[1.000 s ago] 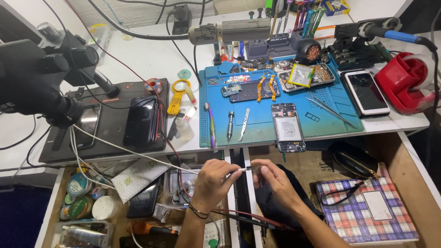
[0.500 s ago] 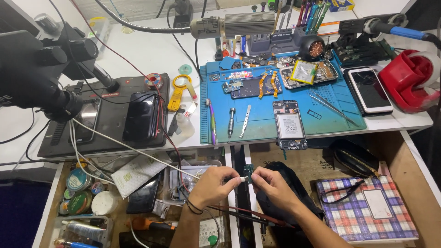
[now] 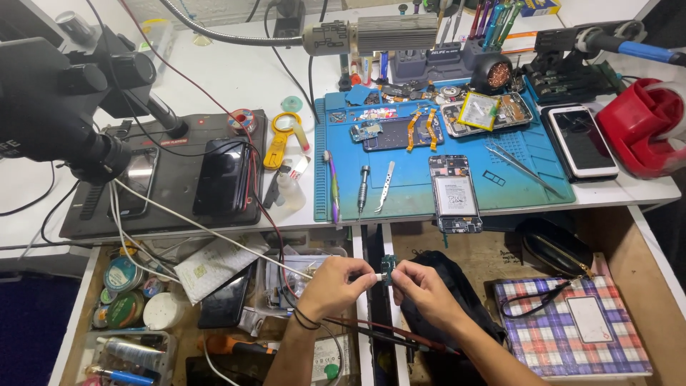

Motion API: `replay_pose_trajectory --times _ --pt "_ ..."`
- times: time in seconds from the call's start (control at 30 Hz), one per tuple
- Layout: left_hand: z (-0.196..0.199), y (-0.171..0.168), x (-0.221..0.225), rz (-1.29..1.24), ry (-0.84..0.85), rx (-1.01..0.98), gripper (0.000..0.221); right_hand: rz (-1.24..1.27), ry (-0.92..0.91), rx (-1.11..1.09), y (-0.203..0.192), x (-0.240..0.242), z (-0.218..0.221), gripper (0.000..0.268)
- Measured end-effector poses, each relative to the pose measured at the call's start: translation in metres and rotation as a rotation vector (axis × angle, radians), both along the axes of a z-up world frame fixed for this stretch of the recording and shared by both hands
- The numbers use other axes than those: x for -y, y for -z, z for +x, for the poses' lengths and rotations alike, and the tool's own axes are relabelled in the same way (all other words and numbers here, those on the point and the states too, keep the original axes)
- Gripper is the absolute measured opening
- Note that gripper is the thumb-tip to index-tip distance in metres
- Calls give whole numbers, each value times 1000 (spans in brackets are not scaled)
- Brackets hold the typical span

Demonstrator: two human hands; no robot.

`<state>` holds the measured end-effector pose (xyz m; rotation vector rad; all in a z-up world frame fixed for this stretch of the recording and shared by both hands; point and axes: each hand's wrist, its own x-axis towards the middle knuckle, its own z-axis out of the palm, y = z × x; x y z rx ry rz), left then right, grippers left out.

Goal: Testing circuit continuity on a mobile phone motherboard using multimeter probes at a repair bench.

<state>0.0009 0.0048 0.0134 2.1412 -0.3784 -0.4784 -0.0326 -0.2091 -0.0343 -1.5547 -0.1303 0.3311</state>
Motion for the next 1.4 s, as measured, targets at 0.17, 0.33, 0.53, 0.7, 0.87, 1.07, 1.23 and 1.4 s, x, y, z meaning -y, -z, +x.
replay_pose_trajectory --times 0.17,0.33,0.53,0.7,0.87,1.07,1.23,1.4 --pt "-1 -12 3 23 -37 -58 27 -21 2 -20 -14 2 4 41" --pt "0 -9 1 10 -36 -74 28 81 -16 -61 -3 4 4 45" --pt "-1 -8 -2 -155 -56 173 18 210 73 -226 6 11 9 47" --pt "7 16 -5 -223 61 700 13 179 50 -202 10 14 9 43" --pt "7 20 -4 -175 45 732 13 157 50 -142 11 14 7 36" --pt "4 20 -4 -115 54 688 12 31 35 -18 -9 11 5 36" --pt "1 10 0 -110 85 690 14 70 25 -82 -6 10 4 30" --pt "1 16 0 -79 127 743 18 102 -28 -96 5 10 4 29"
